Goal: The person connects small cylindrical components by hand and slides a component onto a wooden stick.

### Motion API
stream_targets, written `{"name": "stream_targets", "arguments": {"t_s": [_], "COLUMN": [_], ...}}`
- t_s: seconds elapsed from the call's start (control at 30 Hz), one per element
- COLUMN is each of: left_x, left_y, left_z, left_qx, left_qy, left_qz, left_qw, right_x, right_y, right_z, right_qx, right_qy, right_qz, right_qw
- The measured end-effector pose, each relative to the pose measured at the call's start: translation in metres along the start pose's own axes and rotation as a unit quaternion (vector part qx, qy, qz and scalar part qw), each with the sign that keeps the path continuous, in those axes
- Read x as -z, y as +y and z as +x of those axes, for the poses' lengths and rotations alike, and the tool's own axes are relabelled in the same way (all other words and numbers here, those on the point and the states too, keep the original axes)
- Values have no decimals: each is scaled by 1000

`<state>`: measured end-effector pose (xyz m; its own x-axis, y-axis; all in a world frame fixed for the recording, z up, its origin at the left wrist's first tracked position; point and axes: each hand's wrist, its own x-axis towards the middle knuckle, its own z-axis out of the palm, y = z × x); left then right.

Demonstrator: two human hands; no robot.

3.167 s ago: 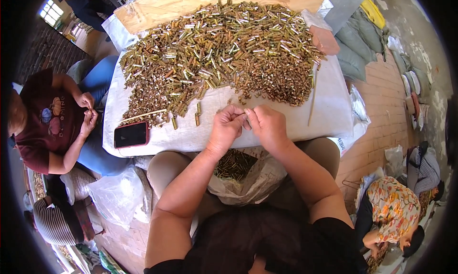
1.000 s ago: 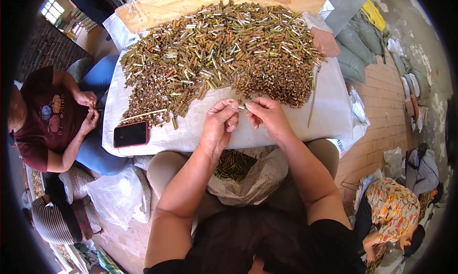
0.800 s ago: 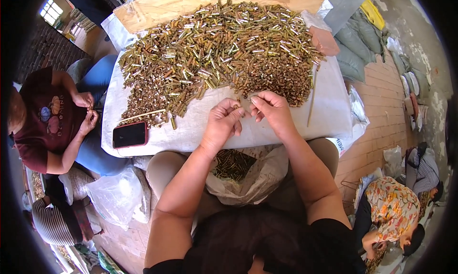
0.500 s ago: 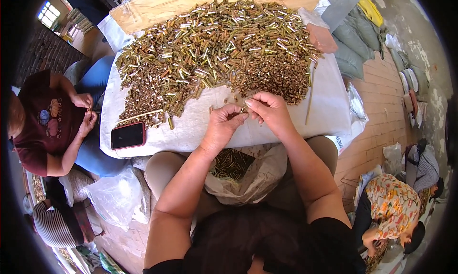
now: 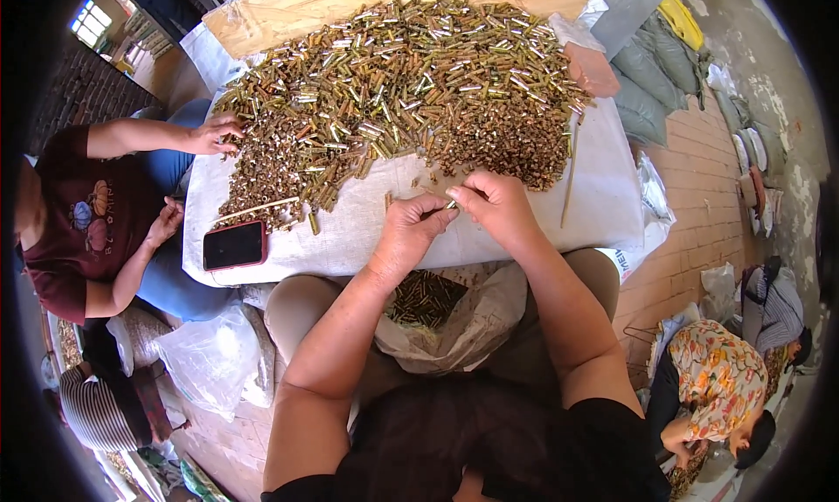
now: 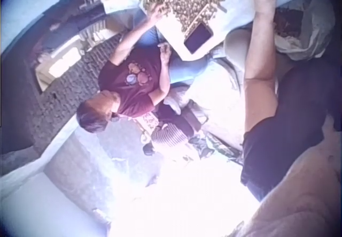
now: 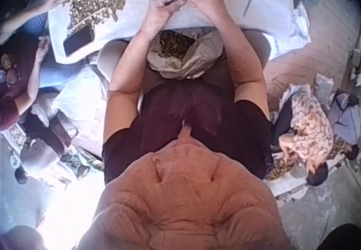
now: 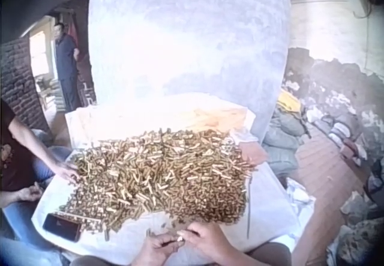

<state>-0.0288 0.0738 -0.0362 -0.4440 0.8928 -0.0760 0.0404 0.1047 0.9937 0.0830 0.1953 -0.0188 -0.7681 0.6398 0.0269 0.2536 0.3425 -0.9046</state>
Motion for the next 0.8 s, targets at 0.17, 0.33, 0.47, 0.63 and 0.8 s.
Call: {"name": "stream_targets", "arguments": {"t_s": [0.17,0.33,0.47,0.63,0.8], "left_x": [1,2,-1,-4,-9], "left_y": [7,6,5,4,-15], "left_z": [-1,-2,-3,-5,-5], "left_qx": [27,52,67,93,64], "left_qy": [-12,-39,-28,-1,38], "left_qz": [-34,-45,-19,-42,-26], "left_qw": [999,997,997,995,997], "right_x": [6,10,1,-10,-19], "right_y": [-2,3,6,-1,3], "right_z": [1,1,-3,-13,-13], "right_qx": [59,49,123,79,156], "right_qy": [-16,-61,-13,8,32], "right_qz": [-22,-25,-115,-183,-242], "right_qw": [998,997,986,980,957]}}
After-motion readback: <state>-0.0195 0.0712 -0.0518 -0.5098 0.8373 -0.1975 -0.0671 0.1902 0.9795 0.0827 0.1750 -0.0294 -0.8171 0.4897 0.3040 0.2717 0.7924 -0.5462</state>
